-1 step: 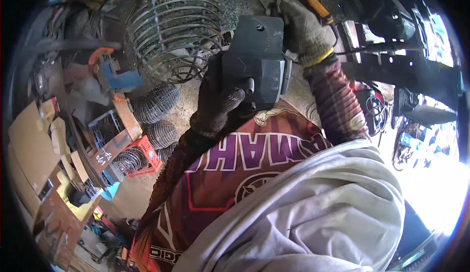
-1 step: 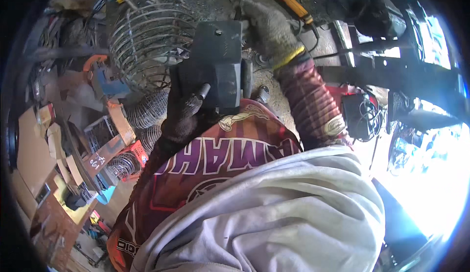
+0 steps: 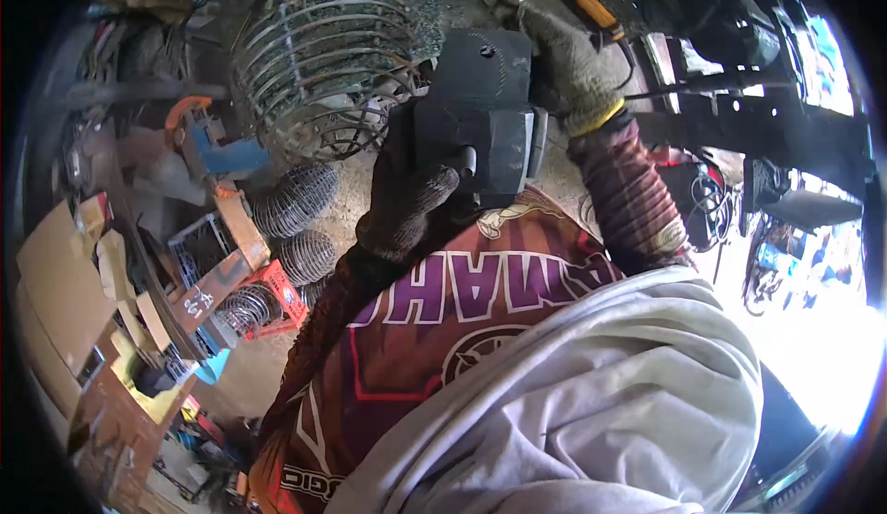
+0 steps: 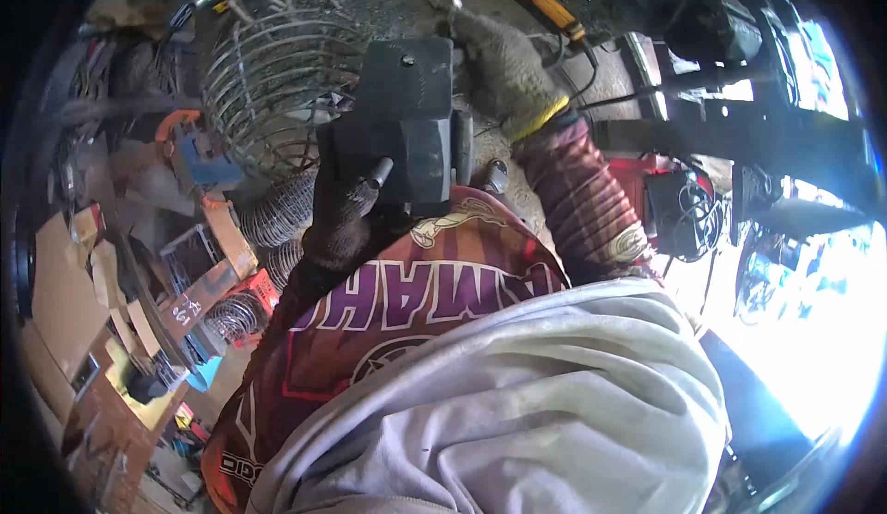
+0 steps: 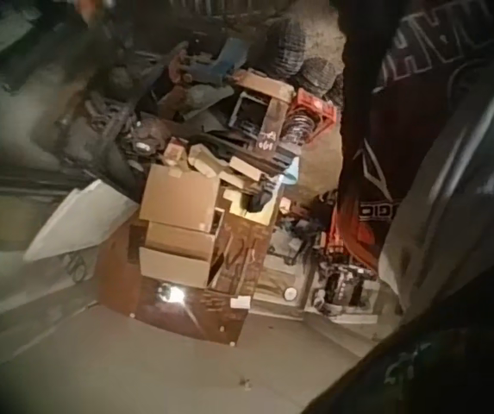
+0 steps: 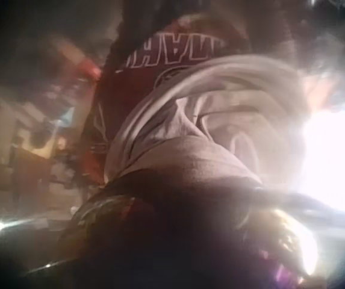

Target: The person marks a metal piece using a piece of chalk while holding the metal object by hand.

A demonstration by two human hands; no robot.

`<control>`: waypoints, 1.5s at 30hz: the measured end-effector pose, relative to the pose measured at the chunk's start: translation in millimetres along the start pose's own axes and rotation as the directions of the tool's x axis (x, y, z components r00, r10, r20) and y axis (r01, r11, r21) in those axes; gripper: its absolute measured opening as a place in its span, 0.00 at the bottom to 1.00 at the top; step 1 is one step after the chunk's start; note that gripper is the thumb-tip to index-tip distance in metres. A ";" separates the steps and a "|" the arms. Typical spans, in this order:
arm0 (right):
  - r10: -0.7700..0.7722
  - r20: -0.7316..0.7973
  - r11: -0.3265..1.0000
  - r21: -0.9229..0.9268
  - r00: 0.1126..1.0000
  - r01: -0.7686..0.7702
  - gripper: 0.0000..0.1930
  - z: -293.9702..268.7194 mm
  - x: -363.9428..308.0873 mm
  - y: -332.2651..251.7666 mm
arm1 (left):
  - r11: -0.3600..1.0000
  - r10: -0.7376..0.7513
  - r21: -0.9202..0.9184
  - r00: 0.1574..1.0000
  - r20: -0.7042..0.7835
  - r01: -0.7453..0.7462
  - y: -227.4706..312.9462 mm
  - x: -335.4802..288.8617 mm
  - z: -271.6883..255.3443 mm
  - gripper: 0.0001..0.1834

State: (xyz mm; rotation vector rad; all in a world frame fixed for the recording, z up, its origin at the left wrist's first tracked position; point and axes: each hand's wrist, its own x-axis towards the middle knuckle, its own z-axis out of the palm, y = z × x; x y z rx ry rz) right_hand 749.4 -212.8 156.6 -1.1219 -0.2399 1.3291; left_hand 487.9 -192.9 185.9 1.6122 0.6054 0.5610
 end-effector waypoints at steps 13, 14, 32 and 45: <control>-0.336 -0.107 0.916 -0.270 0.936 0.298 0.16 -31.1 -90.0 62.6 | 0.722 -0.329 -0.545 0.905 0.270 0.426 -2.3 -6.7 17.3 0.31; -0.387 -0.060 0.868 -0.360 0.920 0.341 0.16 -37.2 -95.1 65.7 | 0.799 -0.302 -0.447 0.912 0.279 0.401 -4.2 -6.7 21.0 0.31; -0.117 -0.333 0.719 0.622 0.935 0.312 0.11 -153.2 -190.8 99.6 | 0.656 -0.401 -0.544 0.852 0.337 0.523 16.2 -25.3 151.0 0.27; -0.007 -0.590 0.695 0.577 0.807 0.428 0.06 -239.9 -324.8 132.3 | 0.402 -0.425 -0.525 0.661 0.618 0.750 9.7 -38.6 248.9 0.28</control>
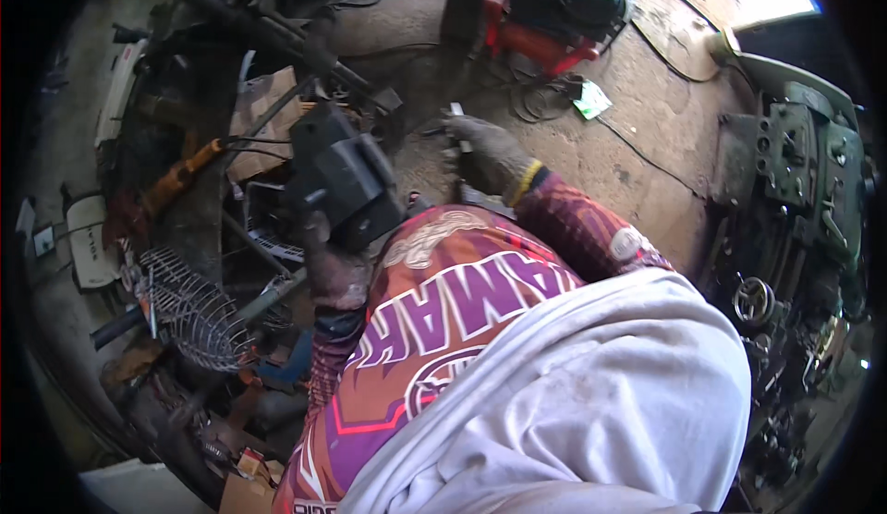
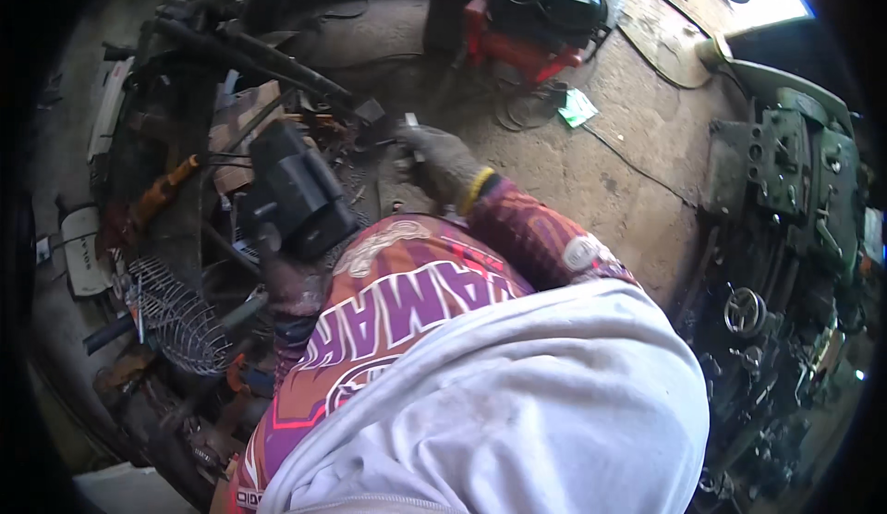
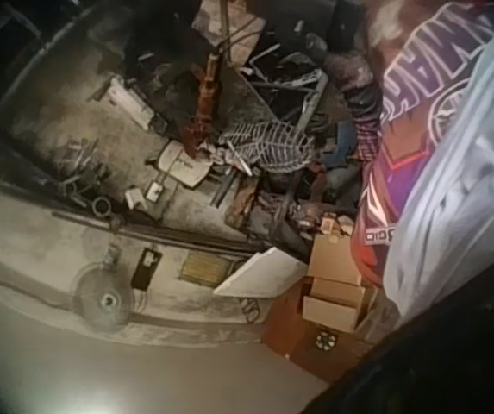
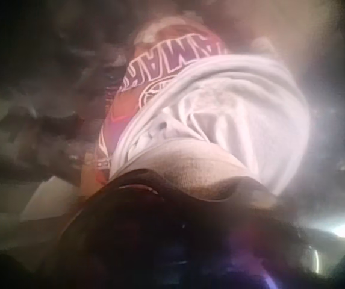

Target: The person marks a metal piece using a piece of chalk while holding the metal object by hand.

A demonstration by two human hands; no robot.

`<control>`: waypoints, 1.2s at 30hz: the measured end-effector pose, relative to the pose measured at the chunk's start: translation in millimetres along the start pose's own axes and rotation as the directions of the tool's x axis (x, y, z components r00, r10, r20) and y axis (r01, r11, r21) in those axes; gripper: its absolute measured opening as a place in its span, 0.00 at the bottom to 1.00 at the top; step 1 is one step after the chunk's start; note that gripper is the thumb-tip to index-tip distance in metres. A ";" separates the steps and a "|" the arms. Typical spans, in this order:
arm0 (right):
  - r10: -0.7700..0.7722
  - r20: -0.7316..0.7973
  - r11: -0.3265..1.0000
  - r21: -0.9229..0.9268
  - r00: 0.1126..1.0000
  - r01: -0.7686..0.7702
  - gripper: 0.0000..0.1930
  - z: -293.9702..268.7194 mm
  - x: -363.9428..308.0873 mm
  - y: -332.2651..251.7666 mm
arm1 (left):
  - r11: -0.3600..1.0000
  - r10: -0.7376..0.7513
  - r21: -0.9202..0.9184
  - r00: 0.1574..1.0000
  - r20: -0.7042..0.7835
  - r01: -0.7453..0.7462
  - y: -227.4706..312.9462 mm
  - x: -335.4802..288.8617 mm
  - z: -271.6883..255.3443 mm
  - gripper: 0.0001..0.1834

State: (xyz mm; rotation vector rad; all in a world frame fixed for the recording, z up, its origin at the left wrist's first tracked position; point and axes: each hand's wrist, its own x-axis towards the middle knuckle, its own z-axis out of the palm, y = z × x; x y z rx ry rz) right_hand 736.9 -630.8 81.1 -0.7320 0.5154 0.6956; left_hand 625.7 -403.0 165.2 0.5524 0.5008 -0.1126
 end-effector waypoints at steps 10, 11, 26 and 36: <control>-0.227 0.246 0.862 -0.401 0.943 0.312 0.16 80.8 -5.8 -15.4 | 0.956 0.270 0.126 0.962 -0.037 -0.264 29.9 -23.7 -15.7 0.37; -0.191 0.306 0.825 -0.466 0.933 0.321 0.17 105.6 -3.9 -14.3 | 0.951 0.300 0.097 0.952 -0.061 -0.293 34.1 -34.2 -21.7 0.38; 0.325 0.674 -0.591 -0.403 0.663 0.699 0.28 417.1 156.7 170.7 | 0.835 0.533 0.089 0.760 -0.371 -0.542 132.1 -110.4 -120.0 0.25; 0.006 0.496 -0.047 -0.867 0.868 0.496 0.24 408.4 129.7 154.5 | 0.830 0.471 -0.124 0.801 -0.369 -0.544 171.2 -79.2 -133.5 0.26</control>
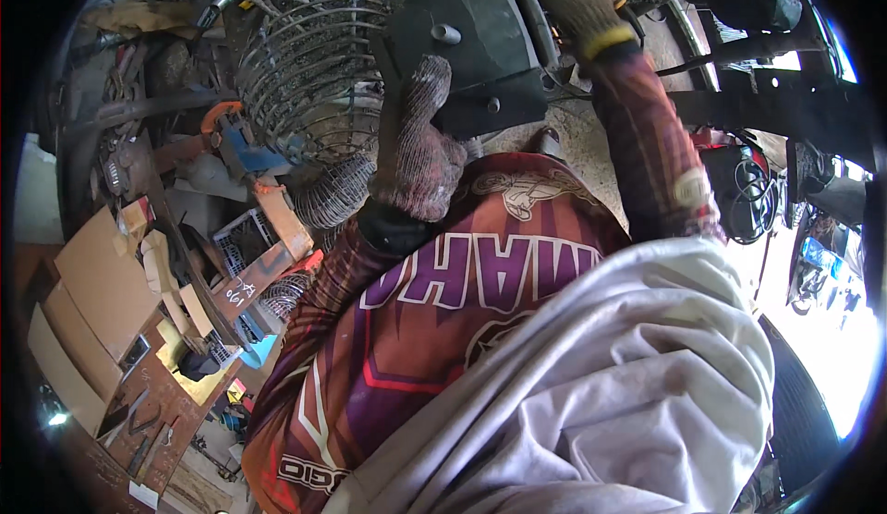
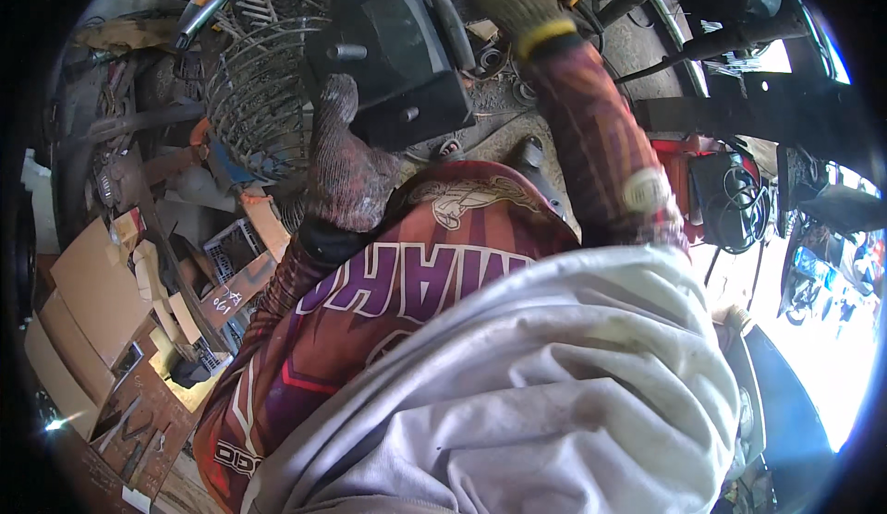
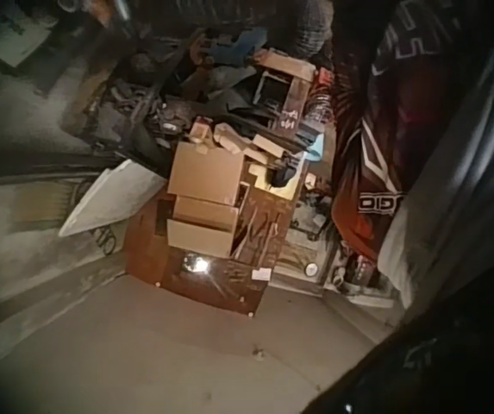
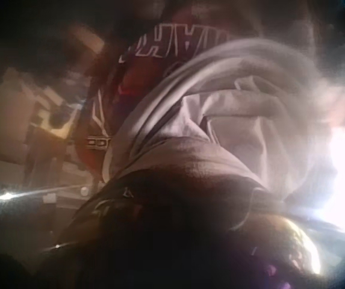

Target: The person marks a metal piece using a piece of chalk while holding the metal object by hand.

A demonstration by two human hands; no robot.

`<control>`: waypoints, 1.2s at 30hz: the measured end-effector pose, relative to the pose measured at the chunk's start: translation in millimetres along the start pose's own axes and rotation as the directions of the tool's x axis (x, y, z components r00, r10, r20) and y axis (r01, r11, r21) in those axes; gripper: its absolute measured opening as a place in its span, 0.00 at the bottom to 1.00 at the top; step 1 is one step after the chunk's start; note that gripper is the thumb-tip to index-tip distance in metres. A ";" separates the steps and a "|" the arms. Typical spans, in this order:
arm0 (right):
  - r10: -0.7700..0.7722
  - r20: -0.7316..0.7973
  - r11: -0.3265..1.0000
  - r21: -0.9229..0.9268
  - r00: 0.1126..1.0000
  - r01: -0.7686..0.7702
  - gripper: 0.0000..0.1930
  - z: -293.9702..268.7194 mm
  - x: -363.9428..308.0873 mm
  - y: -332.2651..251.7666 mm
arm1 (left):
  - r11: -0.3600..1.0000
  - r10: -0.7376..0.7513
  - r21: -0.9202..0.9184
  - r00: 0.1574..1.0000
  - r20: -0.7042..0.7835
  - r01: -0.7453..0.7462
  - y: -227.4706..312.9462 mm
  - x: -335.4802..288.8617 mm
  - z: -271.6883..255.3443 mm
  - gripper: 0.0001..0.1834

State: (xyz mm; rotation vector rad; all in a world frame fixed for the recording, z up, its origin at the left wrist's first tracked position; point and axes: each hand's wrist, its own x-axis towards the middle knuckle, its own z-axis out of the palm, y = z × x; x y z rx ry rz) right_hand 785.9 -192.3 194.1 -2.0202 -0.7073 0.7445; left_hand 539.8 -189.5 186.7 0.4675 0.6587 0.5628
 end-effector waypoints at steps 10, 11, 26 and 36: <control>-0.296 0.127 0.840 0.507 0.947 0.194 0.24 -35.6 -63.5 70.9 | 0.995 0.040 0.087 0.999 -0.016 -0.039 -30.5 39.8 48.4 0.25; -0.230 0.200 0.873 0.476 0.952 0.111 0.23 -48.2 -63.1 57.1 | 0.996 0.035 0.088 0.999 -0.016 -0.034 -33.0 41.4 51.8 0.25; -0.353 0.242 0.604 0.796 0.904 0.023 0.27 -63.3 -30.9 41.2 | 0.973 0.121 0.201 0.993 -0.014 -0.116 -47.7 38.8 71.4 0.32; -0.233 0.393 0.707 0.696 0.889 -0.123 0.25 -79.2 -34.6 47.4 | 0.936 -0.159 -0.238 0.916 0.367 0.258 -15.3 46.0 48.7 0.56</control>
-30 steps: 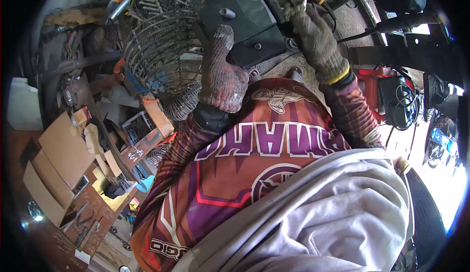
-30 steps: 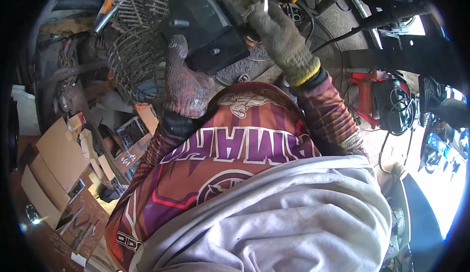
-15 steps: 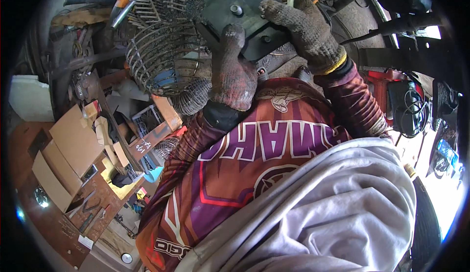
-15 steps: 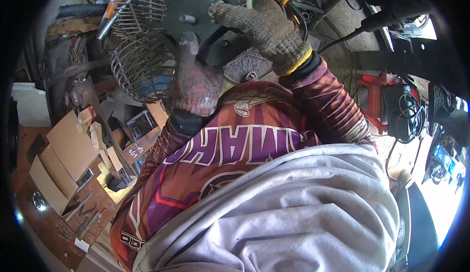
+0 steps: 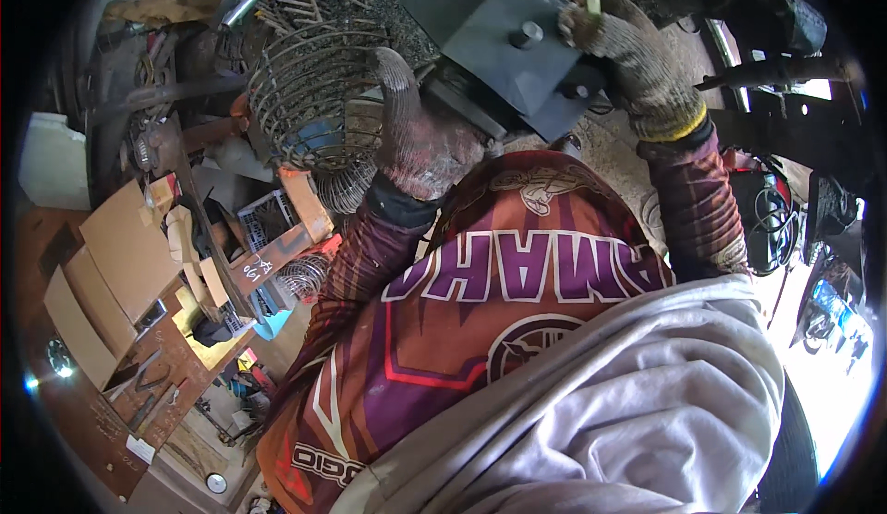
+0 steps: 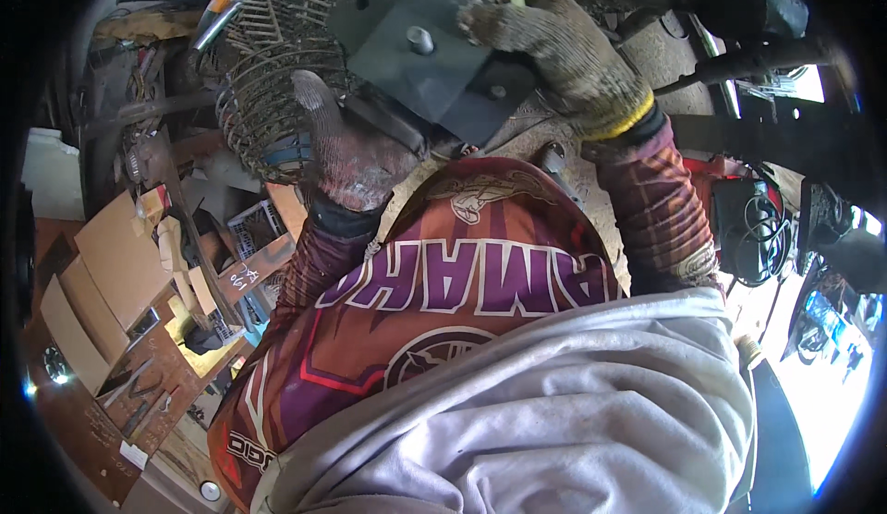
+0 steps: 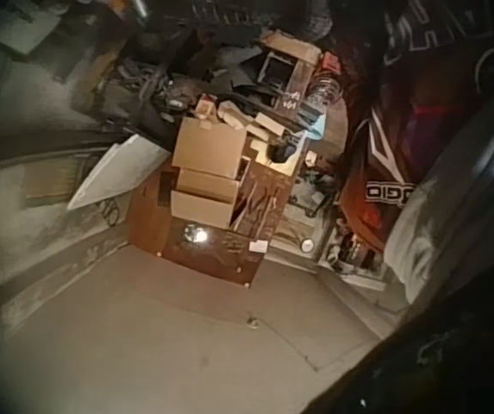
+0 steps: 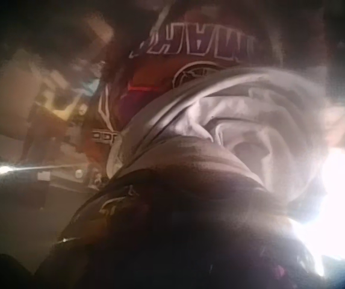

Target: The person marks a metal piece using a piece of chalk while holding the metal object by hand.

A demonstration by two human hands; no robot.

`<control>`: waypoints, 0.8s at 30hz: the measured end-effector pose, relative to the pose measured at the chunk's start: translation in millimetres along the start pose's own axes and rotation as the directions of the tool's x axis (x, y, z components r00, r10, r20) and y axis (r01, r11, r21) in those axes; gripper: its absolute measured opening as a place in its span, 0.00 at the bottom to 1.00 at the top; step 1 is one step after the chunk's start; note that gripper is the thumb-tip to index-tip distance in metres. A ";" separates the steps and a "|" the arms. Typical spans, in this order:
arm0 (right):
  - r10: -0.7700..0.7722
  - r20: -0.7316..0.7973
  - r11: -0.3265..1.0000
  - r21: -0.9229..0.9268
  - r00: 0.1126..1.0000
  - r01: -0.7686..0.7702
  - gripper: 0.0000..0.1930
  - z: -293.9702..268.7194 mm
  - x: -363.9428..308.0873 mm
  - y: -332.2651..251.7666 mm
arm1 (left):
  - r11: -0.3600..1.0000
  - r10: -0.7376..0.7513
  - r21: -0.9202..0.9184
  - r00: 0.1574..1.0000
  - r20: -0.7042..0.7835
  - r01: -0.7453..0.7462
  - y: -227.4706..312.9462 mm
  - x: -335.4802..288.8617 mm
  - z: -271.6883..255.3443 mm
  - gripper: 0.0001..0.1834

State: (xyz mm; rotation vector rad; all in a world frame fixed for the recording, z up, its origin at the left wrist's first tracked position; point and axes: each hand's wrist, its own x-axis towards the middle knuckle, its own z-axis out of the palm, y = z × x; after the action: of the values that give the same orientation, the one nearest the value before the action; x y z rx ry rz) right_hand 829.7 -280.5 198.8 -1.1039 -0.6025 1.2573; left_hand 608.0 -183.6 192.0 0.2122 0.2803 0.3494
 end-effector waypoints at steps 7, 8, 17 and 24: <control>0.056 0.054 0.992 -0.115 0.997 -0.050 0.29 -19.8 -20.0 3.0 | 0.963 -0.035 0.265 0.996 -0.087 0.057 -17.1 -10.2 3.5 0.48; 0.076 0.036 0.986 -0.153 0.996 -0.069 0.29 -21.7 -21.5 3.9 | 0.961 -0.054 0.265 0.993 -0.101 0.079 -20.6 -12.5 2.0 0.45; 0.167 -0.039 0.923 -0.345 0.985 -0.171 0.43 0.3 -29.7 -2.1 | 0.987 -0.095 0.101 0.964 -0.250 0.123 -38.8 -10.4 -33.6 0.24; -0.098 -0.038 0.931 -0.357 0.994 0.078 0.34 1.9 -34.8 -5.0 | 0.990 -0.116 0.067 0.984 -0.139 0.126 -34.7 -13.5 -36.8 0.29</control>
State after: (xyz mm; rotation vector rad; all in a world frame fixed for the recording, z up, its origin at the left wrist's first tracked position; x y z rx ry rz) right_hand 821.3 -312.4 210.9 -1.3897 -0.8514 1.0590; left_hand 595.2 -214.6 151.9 0.2453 0.4379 0.2329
